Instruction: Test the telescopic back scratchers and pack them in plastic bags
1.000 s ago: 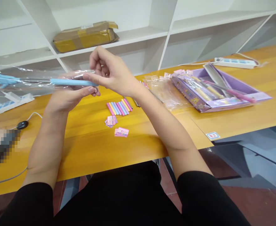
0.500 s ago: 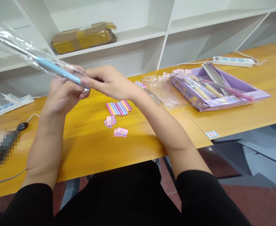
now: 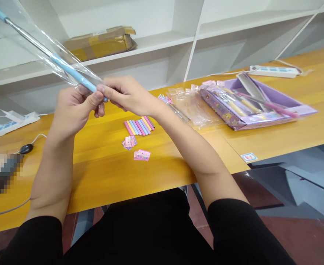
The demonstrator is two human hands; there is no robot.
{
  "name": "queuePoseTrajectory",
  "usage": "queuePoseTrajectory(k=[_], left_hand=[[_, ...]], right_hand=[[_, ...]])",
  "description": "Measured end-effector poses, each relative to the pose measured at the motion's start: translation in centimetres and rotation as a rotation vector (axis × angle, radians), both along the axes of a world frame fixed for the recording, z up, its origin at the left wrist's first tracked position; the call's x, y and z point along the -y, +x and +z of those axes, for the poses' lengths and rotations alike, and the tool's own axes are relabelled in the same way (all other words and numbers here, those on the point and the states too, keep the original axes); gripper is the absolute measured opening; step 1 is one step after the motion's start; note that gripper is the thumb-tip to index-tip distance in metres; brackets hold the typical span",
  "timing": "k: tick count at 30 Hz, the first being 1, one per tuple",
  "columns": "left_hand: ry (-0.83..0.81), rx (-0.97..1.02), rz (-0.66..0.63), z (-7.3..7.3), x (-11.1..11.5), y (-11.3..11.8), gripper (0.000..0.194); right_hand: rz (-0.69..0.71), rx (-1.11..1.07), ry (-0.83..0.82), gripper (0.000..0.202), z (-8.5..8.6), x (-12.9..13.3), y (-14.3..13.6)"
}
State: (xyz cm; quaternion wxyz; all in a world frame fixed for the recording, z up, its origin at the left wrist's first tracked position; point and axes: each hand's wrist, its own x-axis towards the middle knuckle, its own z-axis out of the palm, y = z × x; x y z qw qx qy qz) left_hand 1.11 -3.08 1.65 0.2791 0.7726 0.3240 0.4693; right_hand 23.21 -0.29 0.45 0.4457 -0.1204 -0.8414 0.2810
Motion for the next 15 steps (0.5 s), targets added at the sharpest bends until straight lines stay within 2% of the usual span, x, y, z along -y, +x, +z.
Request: queuePoseTrajectory(k=[4, 7, 9, 13, 15], left_hand=[[0.07, -0.073, 0.013, 0.0, 0.1, -0.7, 0.057], [0.058, -0.076, -0.025, 0.0, 0.0, -0.9, 0.056], [0.035, -0.045, -0.071, -0.1, -0.1, -0.9, 0.057], [0.034, 0.069, -0.178, -0.4, -0.5, -0.5, 0.054], [0.049, 0.102, -0.192, -0.7, -0.6, -0.4, 0.05]], right_hand=[[0.063, 0.0, -0.069, 0.068, -0.4, -0.2, -0.3], [0.155, -0.031, -0.113, 0.065, -0.7, -0.2, -0.7], [0.194, -0.058, -0.145, 0.065, -0.8, -0.1, -1.0], [0.189, -0.122, -0.197, 0.069, -1.0, 0.1, -1.7], [0.21, -0.143, -0.207, 0.07, -1.1, 0.0, -2.0]])
